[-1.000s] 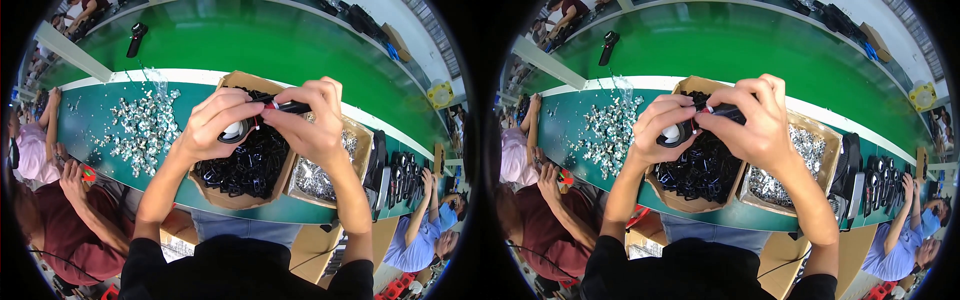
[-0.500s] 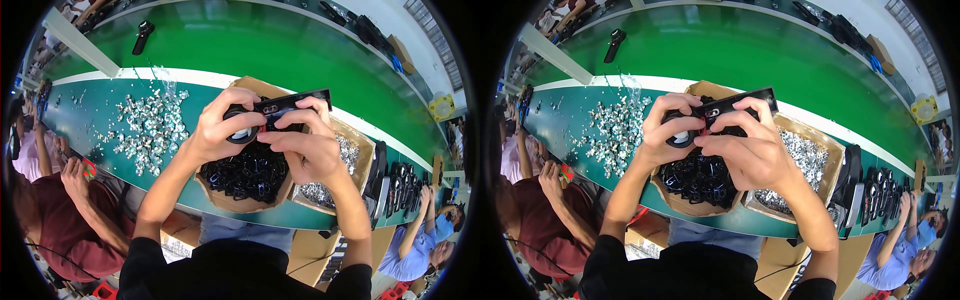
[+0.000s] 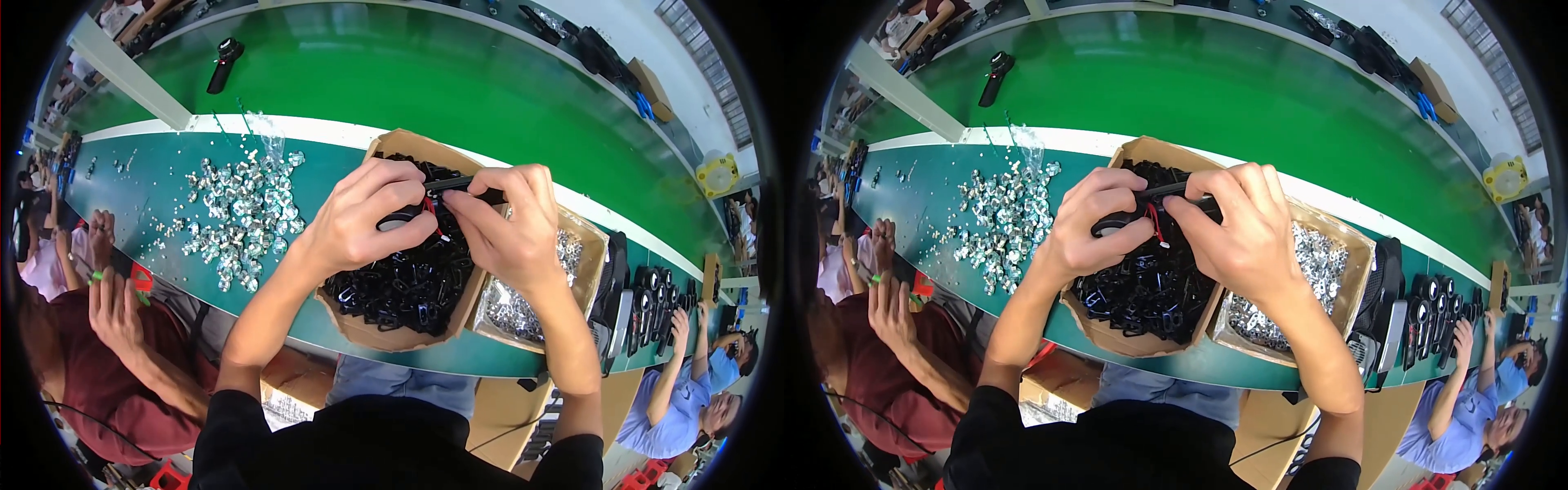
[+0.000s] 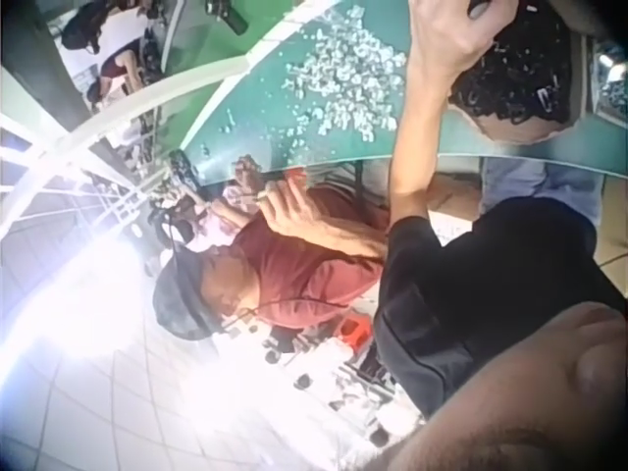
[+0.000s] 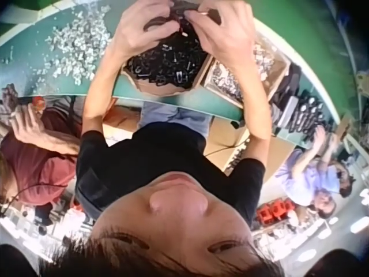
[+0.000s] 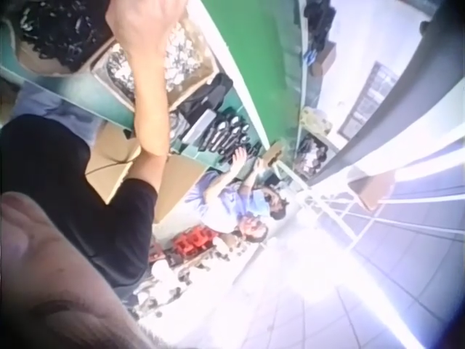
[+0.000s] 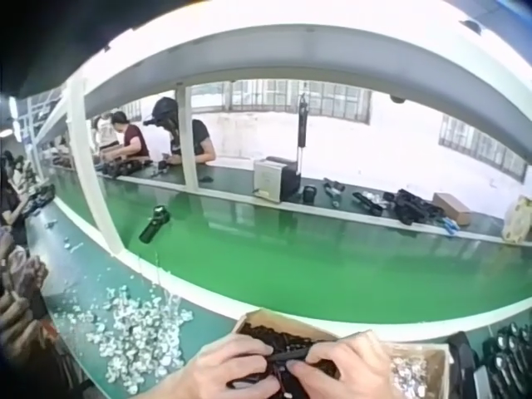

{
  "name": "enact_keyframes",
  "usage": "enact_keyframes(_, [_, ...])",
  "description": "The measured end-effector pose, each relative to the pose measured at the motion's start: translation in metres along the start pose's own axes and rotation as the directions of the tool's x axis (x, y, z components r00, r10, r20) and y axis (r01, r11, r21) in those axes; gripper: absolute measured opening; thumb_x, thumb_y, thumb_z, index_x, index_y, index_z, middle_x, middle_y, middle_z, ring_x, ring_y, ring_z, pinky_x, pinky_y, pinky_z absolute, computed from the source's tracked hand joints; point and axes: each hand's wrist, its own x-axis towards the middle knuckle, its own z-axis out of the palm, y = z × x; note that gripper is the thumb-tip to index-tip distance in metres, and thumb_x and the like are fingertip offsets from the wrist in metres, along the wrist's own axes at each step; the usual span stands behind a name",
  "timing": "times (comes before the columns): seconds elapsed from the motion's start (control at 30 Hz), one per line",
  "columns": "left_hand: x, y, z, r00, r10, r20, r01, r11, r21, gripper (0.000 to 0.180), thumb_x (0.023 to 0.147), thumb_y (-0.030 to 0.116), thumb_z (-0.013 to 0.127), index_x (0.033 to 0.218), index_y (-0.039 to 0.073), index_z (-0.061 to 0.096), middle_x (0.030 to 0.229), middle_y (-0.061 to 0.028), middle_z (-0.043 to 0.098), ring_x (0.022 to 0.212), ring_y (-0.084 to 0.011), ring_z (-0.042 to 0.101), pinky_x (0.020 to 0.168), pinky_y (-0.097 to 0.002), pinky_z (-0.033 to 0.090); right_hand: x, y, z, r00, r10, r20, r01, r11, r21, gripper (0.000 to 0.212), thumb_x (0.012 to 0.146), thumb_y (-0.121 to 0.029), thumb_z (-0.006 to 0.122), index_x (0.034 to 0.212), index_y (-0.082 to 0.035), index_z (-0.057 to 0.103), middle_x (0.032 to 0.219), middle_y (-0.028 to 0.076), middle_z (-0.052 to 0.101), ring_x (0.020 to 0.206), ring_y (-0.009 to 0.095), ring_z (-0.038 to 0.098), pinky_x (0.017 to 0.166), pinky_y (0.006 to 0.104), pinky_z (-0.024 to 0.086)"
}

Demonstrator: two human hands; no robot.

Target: Assembling components into a handheld electronic device at a factory workbench.

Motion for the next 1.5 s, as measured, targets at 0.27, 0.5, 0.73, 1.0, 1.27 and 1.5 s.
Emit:
enact_keyframes(0.27, [0.004, -0.001, -0.009, 0.960, -0.278, 0.023, 0.277, 0.945, -0.174, 0.042, 0.052, -0.006, 0.078, 0.092, 0.005, 0.072, 0.099, -0.0107, 0.057, 0.092, -0.0309, 0.064, 0.074, -0.0395, 0.056, 0.018, 0.005, -0.023, 0.978, 0.044, 0.206, -0.052, 0.998, 0.038, 0.046, 0.068, -0.013, 0.084, 0.112, -0.008, 0.074, 0.112, 0.006, 0.067, 0.102, 0.030, 0.058, 0.092, 0.0426, 0.044])
enact_keyframes(0.5, [0.004, -0.004, -0.004, 0.890, -0.450, 0.070, 0.453, 0.860, -0.236, 0.066, 0.061, -0.007, 0.086, 0.122, 0.005, 0.066, 0.121, -0.0156, 0.062, 0.113, -0.0337, 0.064, 0.096, -0.0395, 0.054, 0.028, 0.021, -0.032, 0.914, 0.056, 0.401, -0.014, 0.994, -0.108, 0.049, 0.077, -0.025, 0.080, 0.122, -0.006, 0.069, 0.111, 0.005, 0.065, 0.105, 0.024, 0.060, 0.091, 0.0370, 0.049])
enact_keyframes(0.73, [0.001, -0.013, -0.006, 0.841, -0.539, -0.038, 0.527, 0.834, -0.166, 0.094, 0.065, -0.002, 0.088, 0.147, 0.006, 0.043, 0.141, -0.0202, 0.051, 0.132, -0.0384, 0.050, 0.110, -0.0439, 0.043, 0.038, 0.072, -0.022, 0.842, 0.186, 0.506, 0.003, 0.937, -0.348, 0.045, 0.082, -0.029, 0.079, 0.118, -0.004, 0.071, 0.107, 0.009, 0.069, 0.099, 0.028, 0.063, 0.081, 0.0420, 0.054])
enact_keyframes(1.0, [-0.007, -0.015, -0.006, 0.805, -0.587, -0.080, 0.579, 0.808, -0.107, 0.071, 0.076, 0.000, 0.079, 0.139, 0.003, 0.048, 0.138, -0.0198, 0.049, 0.125, -0.0400, 0.054, 0.106, -0.0442, 0.046, 0.014, 0.176, 0.062, 0.845, 0.493, 0.206, -0.353, 0.804, -0.478, 0.039, 0.091, -0.034, 0.072, 0.114, -0.003, 0.072, 0.106, 0.013, 0.070, 0.098, 0.034, 0.065, 0.083, 0.0457, 0.057])
enact_keyframes(1.27, [0.002, -0.013, 0.002, 0.807, -0.589, -0.040, 0.587, 0.808, -0.045, 0.061, 0.075, 0.000, 0.080, 0.131, 0.005, 0.056, 0.136, -0.0199, 0.050, 0.124, -0.0417, 0.054, 0.104, -0.0449, 0.047, 0.020, 0.194, 0.073, 0.558, 0.792, 0.250, -0.555, 0.579, -0.597, 0.059, 0.082, -0.053, 0.078, 0.109, -0.003, 0.065, 0.102, 0.021, 0.073, 0.095, 0.038, 0.072, 0.078, 0.0488, 0.060])
enact_keyframes(1.5, [-0.003, -0.012, -0.003, 0.795, -0.606, 0.017, 0.603, 0.794, 0.074, 0.051, 0.080, 0.000, 0.077, 0.127, 0.003, 0.058, 0.132, -0.0194, 0.054, 0.120, -0.0408, 0.057, 0.102, -0.0449, 0.048, -0.047, 0.175, -0.071, 0.669, 0.735, 0.112, -0.637, 0.644, -0.423, 0.029, 0.082, -0.028, 0.078, 0.096, -0.003, 0.073, 0.091, 0.020, 0.072, 0.091, 0.038, 0.071, 0.078, 0.0481, 0.058])
